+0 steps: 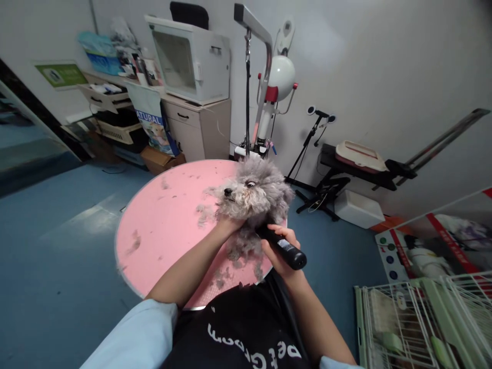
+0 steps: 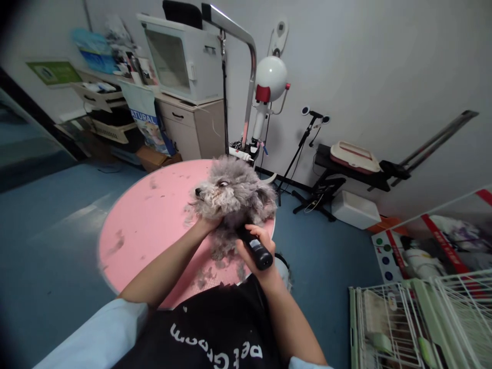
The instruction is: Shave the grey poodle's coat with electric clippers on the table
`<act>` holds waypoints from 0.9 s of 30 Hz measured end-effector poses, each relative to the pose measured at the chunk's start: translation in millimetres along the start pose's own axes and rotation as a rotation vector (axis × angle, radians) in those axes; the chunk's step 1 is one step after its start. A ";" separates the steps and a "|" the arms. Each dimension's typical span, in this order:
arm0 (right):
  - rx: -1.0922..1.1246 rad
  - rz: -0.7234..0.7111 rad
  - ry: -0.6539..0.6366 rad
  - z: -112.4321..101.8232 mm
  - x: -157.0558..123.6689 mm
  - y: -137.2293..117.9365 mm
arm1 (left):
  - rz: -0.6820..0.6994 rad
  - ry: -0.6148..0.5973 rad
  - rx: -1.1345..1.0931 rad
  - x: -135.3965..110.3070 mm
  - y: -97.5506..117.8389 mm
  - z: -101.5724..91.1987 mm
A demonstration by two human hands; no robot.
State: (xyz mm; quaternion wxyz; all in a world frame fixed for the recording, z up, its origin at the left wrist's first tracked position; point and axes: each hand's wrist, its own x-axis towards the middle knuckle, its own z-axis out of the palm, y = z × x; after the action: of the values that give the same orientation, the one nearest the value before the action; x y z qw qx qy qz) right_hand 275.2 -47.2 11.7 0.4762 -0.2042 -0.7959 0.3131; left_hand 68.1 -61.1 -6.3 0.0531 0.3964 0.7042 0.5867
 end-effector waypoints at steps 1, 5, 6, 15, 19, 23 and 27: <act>0.005 0.014 0.017 0.5 -3.6 0.6 | -0.002 -0.019 -0.007 0.4 -0.1 0.3; 0.034 0.035 0.108 2.7 -8.6 0.4 | -0.026 -0.055 -0.088 0.1 -2.1 1.4; 0.020 0.013 0.095 4.1 -8.4 0.3 | -0.031 -0.056 -0.094 -0.3 -3.4 1.2; 0.106 0.084 0.020 11.4 -13.6 -5.8 | -0.111 0.198 -0.183 -6.3 -23.6 -19.2; 0.262 0.167 0.039 13.7 -10.4 13.3 | -0.084 0.416 -0.143 -36.8 -13.5 -36.8; 0.424 0.227 0.200 -2.0 21.1 47.3 | -0.172 0.410 -0.087 -89.3 -8.2 -34.3; 0.619 0.275 -0.049 -26.1 70.2 55.1 | -0.138 0.250 -0.073 -121.9 -1.2 -8.6</act>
State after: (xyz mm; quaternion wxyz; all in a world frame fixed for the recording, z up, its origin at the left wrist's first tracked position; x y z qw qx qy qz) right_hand 267.3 44.2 27.0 0.4496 -0.1480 -0.6394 0.6059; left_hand 145.8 -143.6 -52.3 0.0194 0.2685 0.7091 0.6517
